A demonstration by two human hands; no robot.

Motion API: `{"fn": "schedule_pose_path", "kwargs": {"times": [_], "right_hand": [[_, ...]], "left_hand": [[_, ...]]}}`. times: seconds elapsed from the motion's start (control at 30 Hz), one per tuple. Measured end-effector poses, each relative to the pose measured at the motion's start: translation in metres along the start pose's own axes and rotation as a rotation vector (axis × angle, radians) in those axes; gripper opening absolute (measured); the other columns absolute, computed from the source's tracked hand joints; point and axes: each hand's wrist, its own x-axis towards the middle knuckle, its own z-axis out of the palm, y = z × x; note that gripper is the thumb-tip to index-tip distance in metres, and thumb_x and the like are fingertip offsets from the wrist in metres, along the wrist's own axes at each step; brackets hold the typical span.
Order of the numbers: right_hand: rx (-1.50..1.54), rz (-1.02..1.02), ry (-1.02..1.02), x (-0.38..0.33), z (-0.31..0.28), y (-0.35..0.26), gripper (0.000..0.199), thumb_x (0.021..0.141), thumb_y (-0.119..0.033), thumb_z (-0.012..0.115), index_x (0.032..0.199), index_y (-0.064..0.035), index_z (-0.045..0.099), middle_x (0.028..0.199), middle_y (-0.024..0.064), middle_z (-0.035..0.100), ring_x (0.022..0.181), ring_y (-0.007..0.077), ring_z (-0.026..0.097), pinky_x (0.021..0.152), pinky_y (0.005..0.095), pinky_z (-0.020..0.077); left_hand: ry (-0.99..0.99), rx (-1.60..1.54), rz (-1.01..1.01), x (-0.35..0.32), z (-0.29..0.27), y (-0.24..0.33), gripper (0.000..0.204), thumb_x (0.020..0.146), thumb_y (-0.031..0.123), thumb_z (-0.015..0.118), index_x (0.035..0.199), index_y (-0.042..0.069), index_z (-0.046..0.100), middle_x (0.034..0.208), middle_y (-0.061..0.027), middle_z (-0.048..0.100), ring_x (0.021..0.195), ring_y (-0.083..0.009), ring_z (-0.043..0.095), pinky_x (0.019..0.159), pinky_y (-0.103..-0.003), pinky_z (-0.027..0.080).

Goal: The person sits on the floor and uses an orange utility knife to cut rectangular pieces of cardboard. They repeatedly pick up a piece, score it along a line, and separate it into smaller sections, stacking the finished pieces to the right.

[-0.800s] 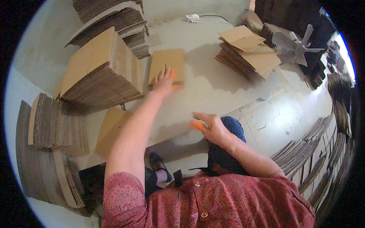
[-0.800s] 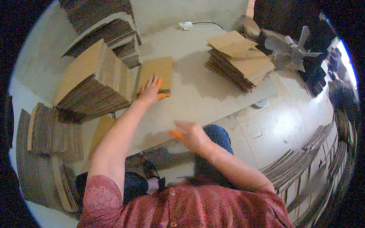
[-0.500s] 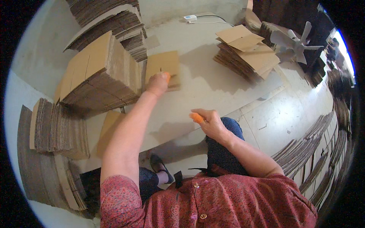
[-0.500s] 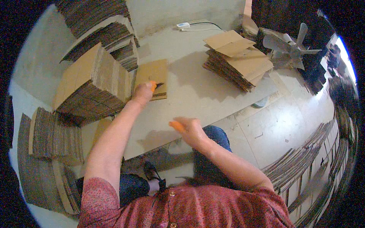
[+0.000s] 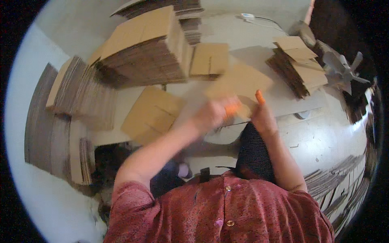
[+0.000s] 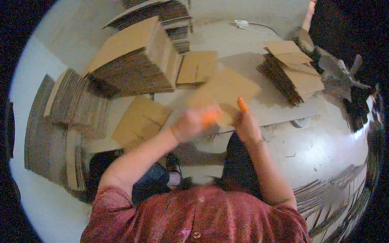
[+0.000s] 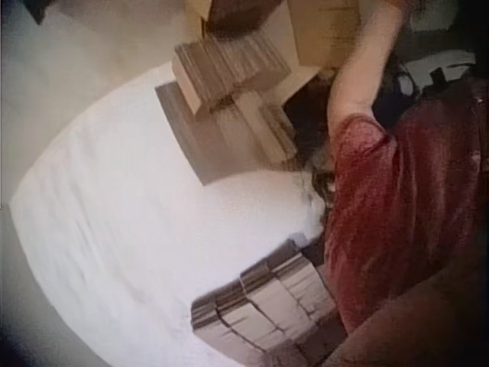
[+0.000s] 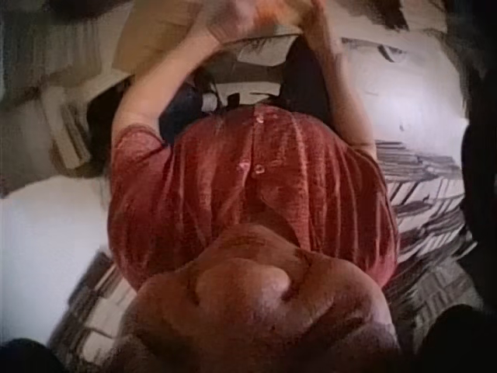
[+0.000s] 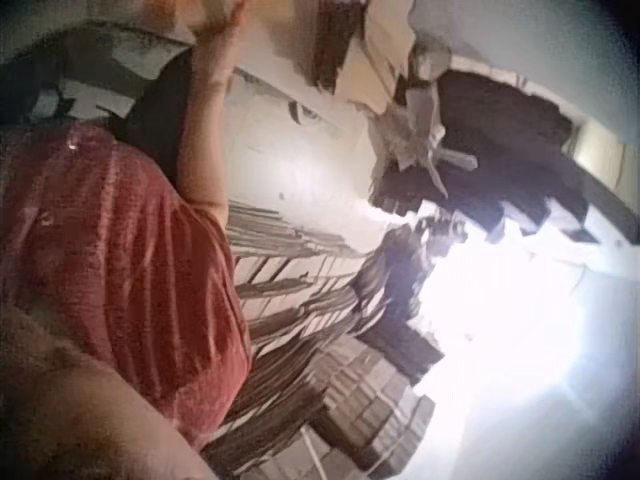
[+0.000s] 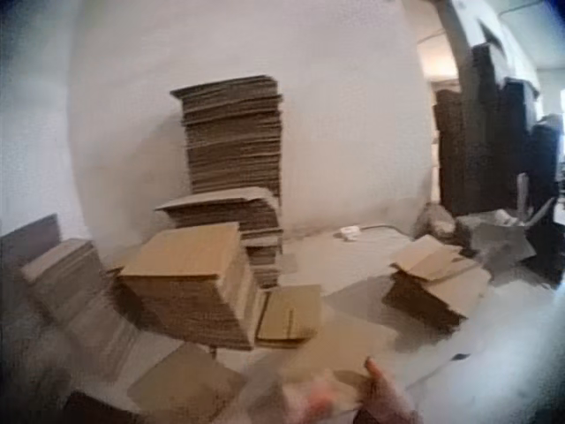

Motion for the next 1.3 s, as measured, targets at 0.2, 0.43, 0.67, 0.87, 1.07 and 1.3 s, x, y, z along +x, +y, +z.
{"fn": "schedule_pose_path", "kwargs": {"times": [0.2,0.43,0.67,0.87,1.07,1.3], "right_hand": [[-0.363,-0.379,0.331,-0.031,0.026,0.004,0.025,0.084,-0.017,0.058,0.103,-0.0006,0.057,0.095,0.0060,0.061,0.082,0.0170,0.057,0.073,0.0286,0.0458],[-0.758,-0.485,0.250,-0.032,0.027,0.014,0.020,0.085,-0.016,0.058,0.087,0.0026,0.062,0.081,0.0015,0.062,0.073,0.0102,0.052,0.064,0.0249,0.0422],[-0.852,-0.490,0.216,-0.042,0.028,0.013,0.019,0.085,-0.015,0.058,0.086,0.0041,0.062,0.081,0.0025,0.063,0.071,0.0096,0.052,0.063,0.0256,0.0428],[-0.936,-0.534,0.202,-0.047,0.023,0.014,0.017,0.084,-0.011,0.058,0.091,0.0049,0.062,0.084,0.0041,0.064,0.074,0.0100,0.054,0.065,0.0265,0.0443],[-0.808,-0.527,0.184,-0.050,0.023,0.018,0.016,0.083,-0.009,0.058,0.090,0.0053,0.062,0.084,0.0040,0.064,0.073,0.0102,0.054,0.064,0.0263,0.0444],[-0.872,-0.596,0.239,-0.062,0.024,0.014,0.016,0.082,-0.008,0.059,0.095,0.0017,0.061,0.086,0.0027,0.064,0.075,0.0115,0.054,0.069,0.0270,0.0441]], "left_hand": [[-0.019,0.531,-0.570,-0.109,-0.032,0.072,0.072,0.072,0.039,0.065,0.126,0.000,0.039,0.131,-0.0210,0.037,0.122,-0.0375,0.034,0.102,-0.045,0.026],[-0.339,0.813,-0.982,-0.171,-0.089,0.045,0.059,0.076,0.033,0.062,0.117,-0.005,0.042,0.121,-0.0259,0.042,0.110,-0.0379,0.046,0.086,-0.043,0.043],[-0.243,0.929,-1.045,-0.155,-0.118,0.046,0.016,0.077,0.016,0.055,0.084,0.001,0.057,0.078,-0.0166,0.062,0.071,-0.0320,0.062,0.065,-0.042,0.050],[0.059,0.925,-1.082,-0.160,-0.162,0.042,0.021,0.078,0.022,0.057,0.074,0.002,0.059,0.074,-0.0174,0.061,0.070,-0.0348,0.059,0.062,-0.043,0.047],[-0.040,0.664,-1.240,-0.183,-0.173,0.025,0.022,0.082,0.021,0.054,0.089,0.001,0.062,0.078,-0.0161,0.062,0.064,-0.0296,0.060,0.058,-0.038,0.047],[0.483,-0.302,-1.443,-0.157,-0.198,0.014,0.026,0.089,0.021,0.050,0.099,-0.002,0.057,0.079,-0.0087,0.062,0.062,-0.0126,0.060,0.048,-0.021,0.046]]}}
